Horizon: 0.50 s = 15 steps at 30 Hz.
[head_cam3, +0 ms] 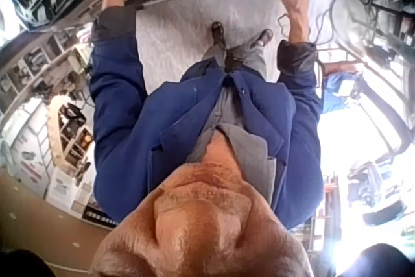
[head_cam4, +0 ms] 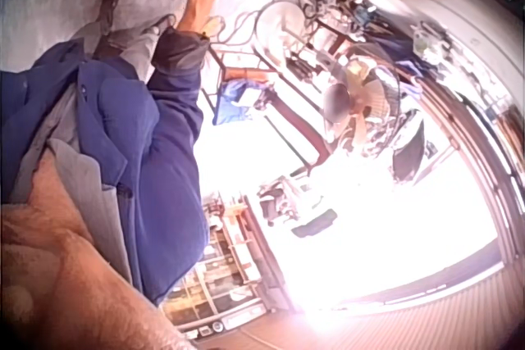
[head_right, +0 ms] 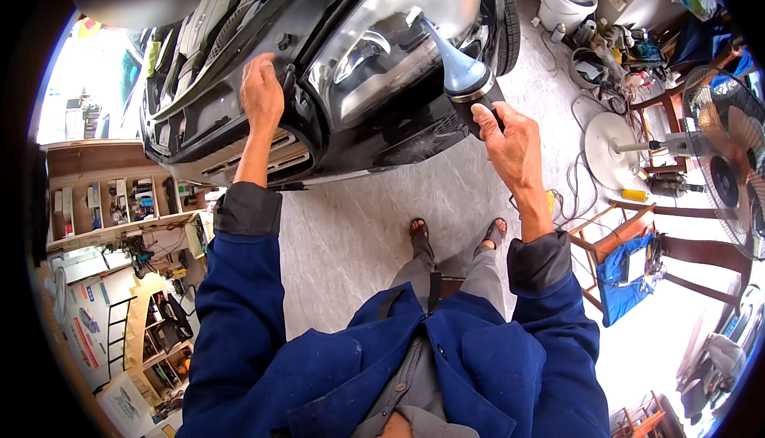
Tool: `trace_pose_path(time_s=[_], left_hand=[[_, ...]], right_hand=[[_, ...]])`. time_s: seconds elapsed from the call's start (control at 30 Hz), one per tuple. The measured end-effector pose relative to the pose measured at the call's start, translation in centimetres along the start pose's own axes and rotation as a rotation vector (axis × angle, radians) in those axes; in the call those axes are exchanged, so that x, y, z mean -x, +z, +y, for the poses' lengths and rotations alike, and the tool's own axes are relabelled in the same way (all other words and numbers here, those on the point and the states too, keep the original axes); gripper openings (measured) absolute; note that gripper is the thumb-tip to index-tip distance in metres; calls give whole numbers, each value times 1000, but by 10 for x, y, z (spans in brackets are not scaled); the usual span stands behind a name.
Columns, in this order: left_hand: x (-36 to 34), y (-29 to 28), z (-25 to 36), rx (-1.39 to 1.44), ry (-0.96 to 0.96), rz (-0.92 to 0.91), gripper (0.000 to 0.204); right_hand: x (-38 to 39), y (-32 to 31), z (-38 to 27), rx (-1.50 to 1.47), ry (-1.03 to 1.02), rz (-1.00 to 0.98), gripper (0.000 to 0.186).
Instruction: The person uses a handheld electric cleaning tool to clean the surface of a car's headlight. They move the tool in circular and sweeping motions across the headlight lens, focusing on the area around the front grille and the headlight assembly.
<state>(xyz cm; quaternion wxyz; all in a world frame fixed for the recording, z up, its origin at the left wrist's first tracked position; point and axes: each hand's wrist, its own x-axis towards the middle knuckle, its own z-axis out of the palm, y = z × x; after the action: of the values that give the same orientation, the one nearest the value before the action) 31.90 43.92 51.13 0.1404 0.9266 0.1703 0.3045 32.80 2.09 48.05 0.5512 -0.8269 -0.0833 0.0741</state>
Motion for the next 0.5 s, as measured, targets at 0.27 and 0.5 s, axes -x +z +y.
trace_pose_path(time_s=[0.27,0.5], left_hand=[[0,1,-3,0,22,16,34],[0,1,-1,4,10,11,36]], right_hand=[[-3,-4,-10,49,-51,-37,46],[-3,0,-18,65,-109,-74,45]])
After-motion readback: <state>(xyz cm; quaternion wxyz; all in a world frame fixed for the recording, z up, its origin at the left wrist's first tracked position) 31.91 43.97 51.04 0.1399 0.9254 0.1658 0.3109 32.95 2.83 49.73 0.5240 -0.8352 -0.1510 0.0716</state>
